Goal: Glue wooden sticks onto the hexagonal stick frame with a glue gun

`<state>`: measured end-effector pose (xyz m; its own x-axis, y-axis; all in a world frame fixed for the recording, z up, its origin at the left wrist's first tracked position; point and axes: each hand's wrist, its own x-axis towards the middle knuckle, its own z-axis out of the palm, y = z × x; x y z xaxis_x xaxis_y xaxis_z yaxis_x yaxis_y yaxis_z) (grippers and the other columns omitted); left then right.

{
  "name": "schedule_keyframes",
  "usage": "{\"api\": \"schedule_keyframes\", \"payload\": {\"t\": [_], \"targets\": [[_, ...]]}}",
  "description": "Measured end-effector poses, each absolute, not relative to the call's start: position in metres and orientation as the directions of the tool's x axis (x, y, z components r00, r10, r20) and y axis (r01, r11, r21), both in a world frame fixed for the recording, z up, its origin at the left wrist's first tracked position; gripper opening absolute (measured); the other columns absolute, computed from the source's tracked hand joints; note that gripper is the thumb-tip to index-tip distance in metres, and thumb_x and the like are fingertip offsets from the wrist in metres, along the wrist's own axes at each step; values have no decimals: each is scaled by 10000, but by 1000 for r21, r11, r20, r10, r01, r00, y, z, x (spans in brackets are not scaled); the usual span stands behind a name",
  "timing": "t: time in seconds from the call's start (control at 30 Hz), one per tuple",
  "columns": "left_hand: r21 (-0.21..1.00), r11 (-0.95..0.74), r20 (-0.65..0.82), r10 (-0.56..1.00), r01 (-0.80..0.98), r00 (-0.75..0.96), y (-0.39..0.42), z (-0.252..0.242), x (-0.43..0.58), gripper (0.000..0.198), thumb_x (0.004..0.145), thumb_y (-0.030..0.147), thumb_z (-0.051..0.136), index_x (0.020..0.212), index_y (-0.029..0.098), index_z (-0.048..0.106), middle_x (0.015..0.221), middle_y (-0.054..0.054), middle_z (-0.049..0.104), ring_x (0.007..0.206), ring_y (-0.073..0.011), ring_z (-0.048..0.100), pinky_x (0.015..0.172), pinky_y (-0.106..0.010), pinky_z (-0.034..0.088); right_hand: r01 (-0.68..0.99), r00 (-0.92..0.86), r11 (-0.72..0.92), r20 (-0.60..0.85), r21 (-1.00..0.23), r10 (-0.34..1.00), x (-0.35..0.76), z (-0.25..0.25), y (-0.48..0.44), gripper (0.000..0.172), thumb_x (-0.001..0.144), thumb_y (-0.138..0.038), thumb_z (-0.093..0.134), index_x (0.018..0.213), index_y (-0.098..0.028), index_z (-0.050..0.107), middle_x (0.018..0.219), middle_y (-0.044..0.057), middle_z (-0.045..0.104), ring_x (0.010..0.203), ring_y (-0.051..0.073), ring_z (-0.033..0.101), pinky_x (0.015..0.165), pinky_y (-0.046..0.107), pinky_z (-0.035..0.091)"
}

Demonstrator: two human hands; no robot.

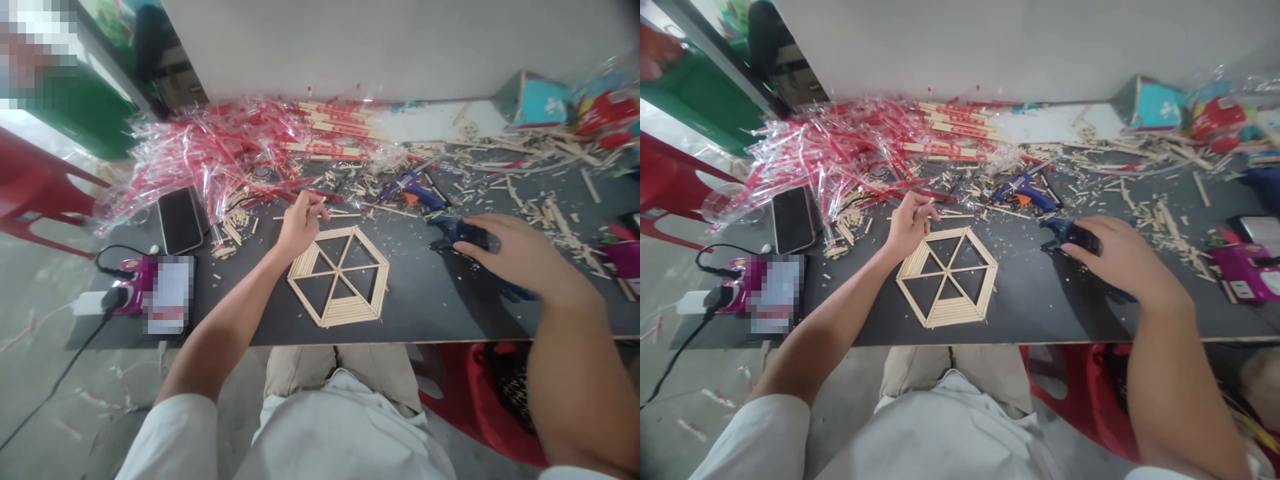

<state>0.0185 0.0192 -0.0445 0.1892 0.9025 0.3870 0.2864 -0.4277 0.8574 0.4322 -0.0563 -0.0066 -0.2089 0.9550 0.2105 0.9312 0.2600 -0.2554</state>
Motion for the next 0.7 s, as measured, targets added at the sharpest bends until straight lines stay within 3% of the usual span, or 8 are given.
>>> {"api": "schedule_keyframes", "payload": {"t": [0.13, 0.3, 0.43, 0.53, 0.7], "targets": [[778, -515, 455, 857, 360, 242, 16, -33, 15, 187, 1051, 242, 538, 984, 187, 703, 877, -26, 790, 753, -127, 698, 746, -252, 533, 798, -287, 473, 454, -373, 843, 359, 26, -44, 263, 1005, -439, 652, 1060, -217, 782, 1122, 119, 817, 1036, 308, 780, 984, 489, 599], [728, -577, 478, 814, 370, 329, 19, -29, 11, 214, 1059, 276, 595, 973, 183, 767, 946, -50, 808, 890, -168, 737, 843, -278, 545, 511, -385, 553, 400, -658, 832, 263, 29, -15, 106, 981, -327, 682, 982, -248, 752, 1056, 65, 794, 927, 226, 749, 870, 393, 606], [707, -606, 473, 789, 366, 392, 20, -32, 12, 240, 1072, 331, 608, 987, 195, 786, 976, -60, 814, 905, -176, 744, 852, -290, 556, 228, -299, 353, 280, -907, 912, 229, -4, 3, 221, 911, -418, 767, 930, -232, 648, 853, 22, 706, 717, 176, 659, 705, 354, 579], [694, -640, 497, 758, 331, 423, 20, -33, 13, 236, 1075, 309, 602, 988, 192, 787, 987, -65, 813, 912, -175, 744, 854, -291, 558, 106, -311, 291, 246, -951, 918, 226, -16, 4, 290, 891, -452, 803, 931, -237, 613, 825, 0, 655, 706, 160, 626, 686, 337, 559], [648, -698, 542, 704, 304, 459, 16, -31, 15, 210, 1065, 223, 591, 974, 189, 778, 936, -54, 788, 897, -169, 727, 837, -289, 551, 77, -343, 288, 246, -954, 907, 231, -11, -2, 287, 878, -399, 824, 949, -246, 591, 848, -8, 630, 728, 151, 615, 697, 330, 553]]}}
